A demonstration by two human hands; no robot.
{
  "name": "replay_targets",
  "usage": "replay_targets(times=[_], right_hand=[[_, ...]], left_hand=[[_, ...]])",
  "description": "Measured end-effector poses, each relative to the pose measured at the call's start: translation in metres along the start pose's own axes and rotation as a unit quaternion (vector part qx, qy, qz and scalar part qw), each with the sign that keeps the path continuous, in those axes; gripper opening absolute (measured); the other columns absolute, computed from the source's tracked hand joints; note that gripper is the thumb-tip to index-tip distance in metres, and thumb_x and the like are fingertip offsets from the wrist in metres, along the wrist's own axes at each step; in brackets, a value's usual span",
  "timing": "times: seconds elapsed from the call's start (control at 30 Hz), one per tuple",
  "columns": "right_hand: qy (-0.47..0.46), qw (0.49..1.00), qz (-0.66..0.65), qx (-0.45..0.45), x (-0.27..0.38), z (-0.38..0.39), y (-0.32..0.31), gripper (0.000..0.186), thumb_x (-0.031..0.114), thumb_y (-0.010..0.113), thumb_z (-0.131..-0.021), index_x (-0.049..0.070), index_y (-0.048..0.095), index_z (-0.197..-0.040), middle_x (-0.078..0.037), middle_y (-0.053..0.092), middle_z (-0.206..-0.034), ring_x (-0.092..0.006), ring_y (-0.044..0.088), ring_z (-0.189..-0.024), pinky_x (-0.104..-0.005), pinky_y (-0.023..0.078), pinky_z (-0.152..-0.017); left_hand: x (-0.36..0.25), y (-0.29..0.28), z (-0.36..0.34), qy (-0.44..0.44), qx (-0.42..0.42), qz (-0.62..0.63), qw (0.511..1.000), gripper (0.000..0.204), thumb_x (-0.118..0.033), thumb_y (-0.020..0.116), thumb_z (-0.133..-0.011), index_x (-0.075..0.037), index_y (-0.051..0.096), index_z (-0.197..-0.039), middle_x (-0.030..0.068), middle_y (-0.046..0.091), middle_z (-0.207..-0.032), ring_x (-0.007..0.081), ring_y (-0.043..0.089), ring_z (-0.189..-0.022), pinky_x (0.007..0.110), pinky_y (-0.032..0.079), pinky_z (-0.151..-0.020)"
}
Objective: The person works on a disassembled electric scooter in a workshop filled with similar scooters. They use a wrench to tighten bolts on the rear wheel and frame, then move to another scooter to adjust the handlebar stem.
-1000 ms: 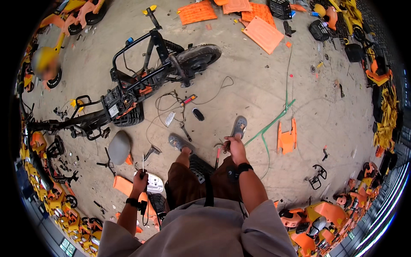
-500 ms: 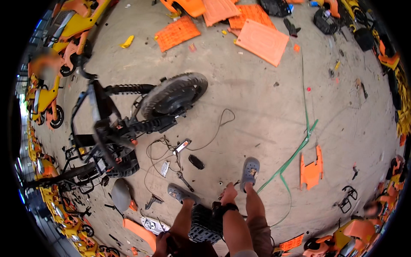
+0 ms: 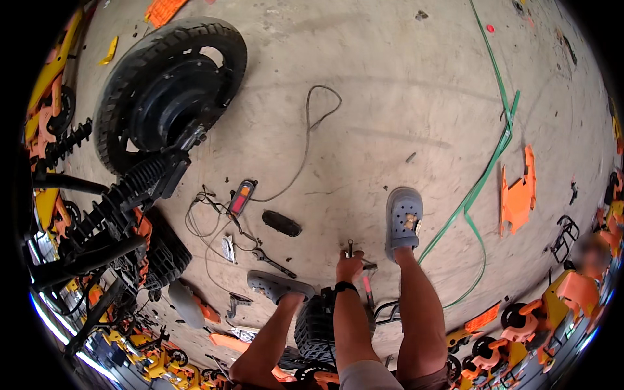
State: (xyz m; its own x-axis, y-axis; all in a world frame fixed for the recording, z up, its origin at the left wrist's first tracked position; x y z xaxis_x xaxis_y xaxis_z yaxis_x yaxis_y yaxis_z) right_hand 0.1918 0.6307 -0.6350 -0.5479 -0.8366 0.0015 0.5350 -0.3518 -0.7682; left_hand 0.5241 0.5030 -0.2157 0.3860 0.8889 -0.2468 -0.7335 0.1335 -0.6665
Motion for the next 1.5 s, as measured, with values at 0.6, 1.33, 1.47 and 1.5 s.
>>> replay_targets(times=[0.6, 1.33, 1.47, 1.5], right_hand=[[-0.325, 0.850, 0.029, 0.413, 0.148, 0.092, -0.289, 0.036, 0.039, 0.066, -0.062, 0.008, 0.069, -0.080, -0.015, 0.066, -0.081, -0.0316, 0.062, -0.082, -0.0388, 0.048, -0.076], [-0.426, 0.895, 0.110, 0.071, 0.251, -0.044, -0.760, 0.027, 0.022, 0.069, -0.068, -0.005, 0.065, -0.066, -0.011, 0.064, -0.059, -0.0164, 0.054, -0.049, -0.0312, 0.045, -0.053], [-0.461, 0.858, 0.190, 0.119, 0.344, 0.036, -0.743, 0.035, 0.026, 0.071, -0.069, -0.008, 0.063, -0.071, -0.011, 0.064, -0.063, -0.0161, 0.059, -0.056, -0.0286, 0.046, -0.055], [-0.483, 0.845, 0.206, 0.097, 0.379, 0.063, -0.744, 0.034, 0.025, 0.070, -0.070, -0.008, 0.063, -0.072, -0.012, 0.065, -0.064, -0.0164, 0.060, -0.057, -0.0287, 0.046, -0.056]], left_hand=[[-0.093, 0.086, 0.174, 0.491, 0.174, -0.218, 0.825, 0.026, -0.023, 0.054, -0.090, -0.003, 0.047, -0.104, 0.0040, 0.054, -0.067, 0.0099, 0.049, -0.049, 0.025, 0.040, -0.043], [-0.432, 0.056, 0.275, 0.367, -0.094, 0.038, 0.925, 0.034, -0.023, 0.064, -0.078, -0.004, 0.056, -0.106, 0.0201, 0.061, -0.081, 0.0381, 0.059, -0.075, 0.042, 0.047, -0.065], [-0.444, 0.081, 0.240, 0.372, -0.150, 0.005, 0.916, 0.038, -0.034, 0.063, -0.078, -0.008, 0.058, -0.105, 0.0184, 0.064, -0.084, 0.0381, 0.060, -0.079, 0.047, 0.047, -0.069], [-0.446, 0.090, 0.235, 0.344, -0.104, 0.006, 0.933, 0.037, -0.034, 0.064, -0.078, -0.008, 0.058, -0.105, 0.0184, 0.064, -0.085, 0.0381, 0.061, -0.080, 0.047, 0.047, -0.069]])
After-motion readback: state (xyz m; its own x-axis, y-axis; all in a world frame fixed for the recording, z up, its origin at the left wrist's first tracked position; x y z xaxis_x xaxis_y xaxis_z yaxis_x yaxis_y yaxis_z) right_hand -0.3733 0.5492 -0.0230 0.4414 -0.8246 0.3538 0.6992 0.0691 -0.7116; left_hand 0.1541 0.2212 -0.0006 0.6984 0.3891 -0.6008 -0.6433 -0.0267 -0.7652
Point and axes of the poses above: each hand's wrist, its own z-axis away from the middle knuckle, its own y-axis out of the palm, x = y × z, the point moved 4 cm from there along -z, towards the middle knuckle
